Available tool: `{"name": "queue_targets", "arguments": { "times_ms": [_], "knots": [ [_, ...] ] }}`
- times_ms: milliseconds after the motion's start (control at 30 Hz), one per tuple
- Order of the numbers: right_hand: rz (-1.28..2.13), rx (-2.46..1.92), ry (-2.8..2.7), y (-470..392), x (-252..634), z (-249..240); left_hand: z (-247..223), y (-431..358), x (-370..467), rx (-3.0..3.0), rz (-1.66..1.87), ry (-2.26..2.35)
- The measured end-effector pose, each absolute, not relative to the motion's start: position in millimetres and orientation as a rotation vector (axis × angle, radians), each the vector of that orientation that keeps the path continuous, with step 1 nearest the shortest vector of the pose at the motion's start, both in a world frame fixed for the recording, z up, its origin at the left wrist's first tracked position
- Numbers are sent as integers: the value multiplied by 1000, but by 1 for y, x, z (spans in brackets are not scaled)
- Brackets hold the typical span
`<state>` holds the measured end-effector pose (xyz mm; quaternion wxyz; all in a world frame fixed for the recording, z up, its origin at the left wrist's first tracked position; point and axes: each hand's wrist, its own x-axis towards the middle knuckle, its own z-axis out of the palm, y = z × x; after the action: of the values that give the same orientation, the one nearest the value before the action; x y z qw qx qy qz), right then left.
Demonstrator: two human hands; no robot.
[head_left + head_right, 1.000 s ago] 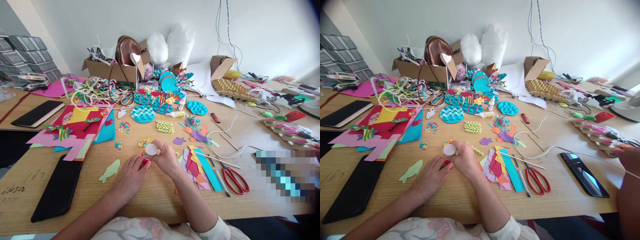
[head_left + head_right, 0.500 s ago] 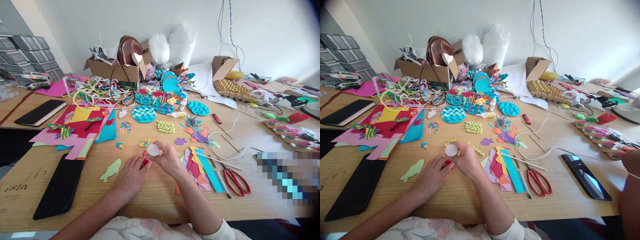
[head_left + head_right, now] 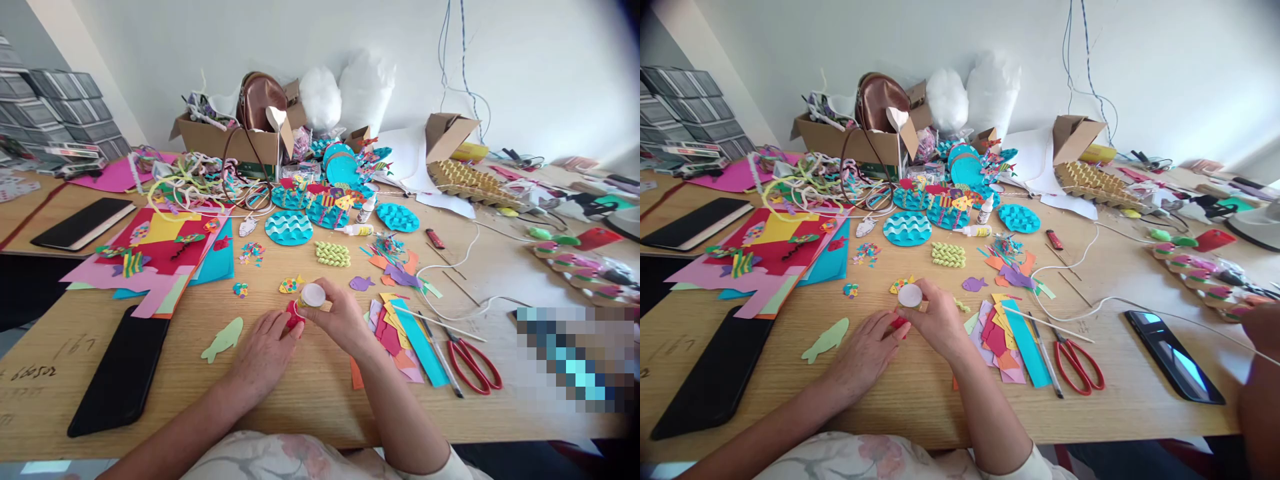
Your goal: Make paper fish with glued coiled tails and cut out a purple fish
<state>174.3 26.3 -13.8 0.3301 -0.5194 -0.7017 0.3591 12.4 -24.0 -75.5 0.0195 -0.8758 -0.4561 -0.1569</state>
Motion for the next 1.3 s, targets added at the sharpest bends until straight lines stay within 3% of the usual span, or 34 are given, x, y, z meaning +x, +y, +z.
{"name": "queue_targets", "arguments": {
  "times_ms": [1300],
  "knots": [
    [931, -1301, -1794, 29, 168, -19, -79, -23, 12, -2665, -509, -1358]
  ]
}}
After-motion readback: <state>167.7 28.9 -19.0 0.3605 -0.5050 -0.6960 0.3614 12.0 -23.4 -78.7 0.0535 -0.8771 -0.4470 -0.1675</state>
